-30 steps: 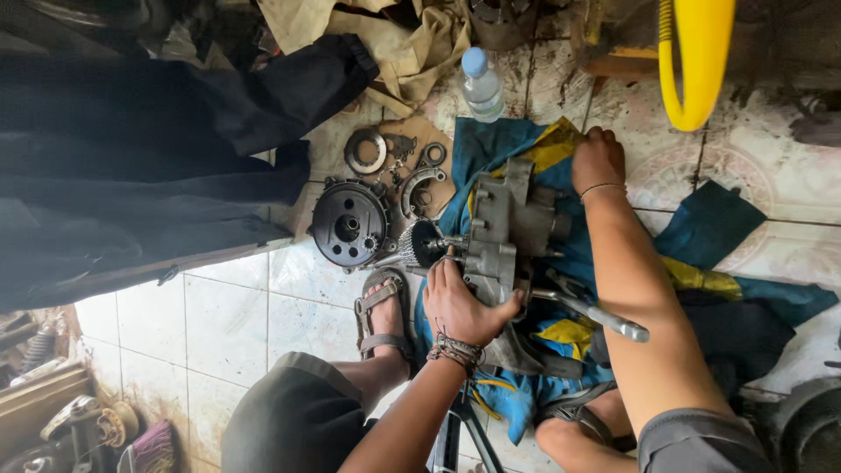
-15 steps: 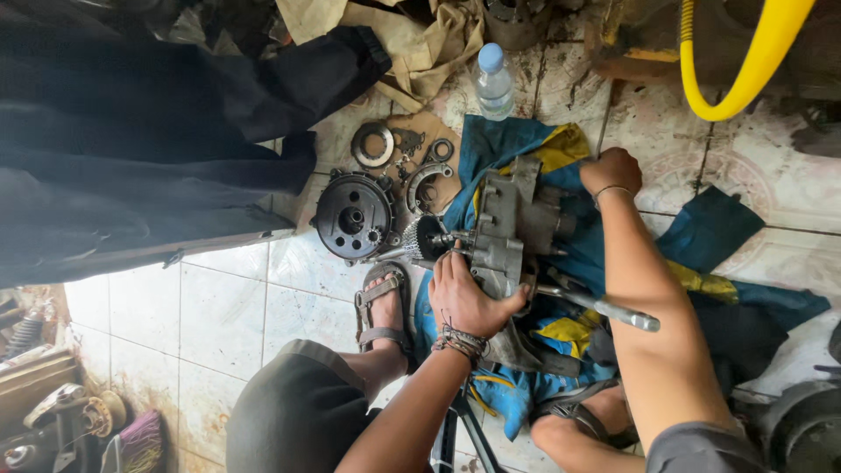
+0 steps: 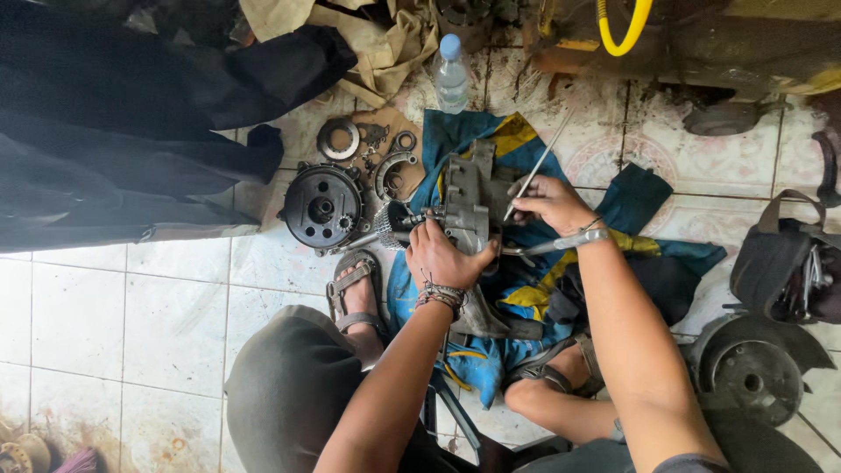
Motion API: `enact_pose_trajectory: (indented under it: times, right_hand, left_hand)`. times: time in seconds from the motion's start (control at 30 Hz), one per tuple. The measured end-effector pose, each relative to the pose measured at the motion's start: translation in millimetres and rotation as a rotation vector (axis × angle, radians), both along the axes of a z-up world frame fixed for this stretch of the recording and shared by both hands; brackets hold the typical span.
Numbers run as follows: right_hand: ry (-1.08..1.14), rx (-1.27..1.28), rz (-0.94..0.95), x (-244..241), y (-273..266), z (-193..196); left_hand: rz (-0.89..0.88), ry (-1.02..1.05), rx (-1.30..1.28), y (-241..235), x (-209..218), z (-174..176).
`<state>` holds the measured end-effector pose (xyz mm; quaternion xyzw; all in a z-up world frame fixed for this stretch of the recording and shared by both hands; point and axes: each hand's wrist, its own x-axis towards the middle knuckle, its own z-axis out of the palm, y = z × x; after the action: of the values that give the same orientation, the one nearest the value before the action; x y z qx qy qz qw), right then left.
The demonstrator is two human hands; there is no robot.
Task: The person is working on a disassembled engine block placed on a cloth on the floor. They use a wrench to tighten bolts on the engine casing and occasionally adjust the position of the engine and internal components.
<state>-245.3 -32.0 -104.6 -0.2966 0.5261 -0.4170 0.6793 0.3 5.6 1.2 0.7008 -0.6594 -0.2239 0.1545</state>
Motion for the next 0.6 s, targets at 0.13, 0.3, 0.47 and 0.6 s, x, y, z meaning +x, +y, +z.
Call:
enact_pose_trajectory:
  times: [0.13, 0.3, 0.47, 0.6]
  right_hand:
    - [0.047, -0.029, 0.014, 2.5, -5.4, -6.1]
    - [0.136, 0.045, 0.014, 10.1, -18.9, -35.3]
    - [0.209, 0.092, 0.031, 11.3, -28.1, -63.6]
    - [0.202, 0.14, 0.075, 17.0, -29.3, -89.5]
  left_hand:
    - [-0.005, -0.012, 0.007, -0.1, -1.5, -1.2]
    - [0.004, -0.01, 0.021, -1.3, -1.2, -0.5]
    - [0.007, -0.005, 0.034, -1.3, -1.2, -7.1]
    - [0.015, 0.005, 0.025, -0.5, -1.1, -7.6]
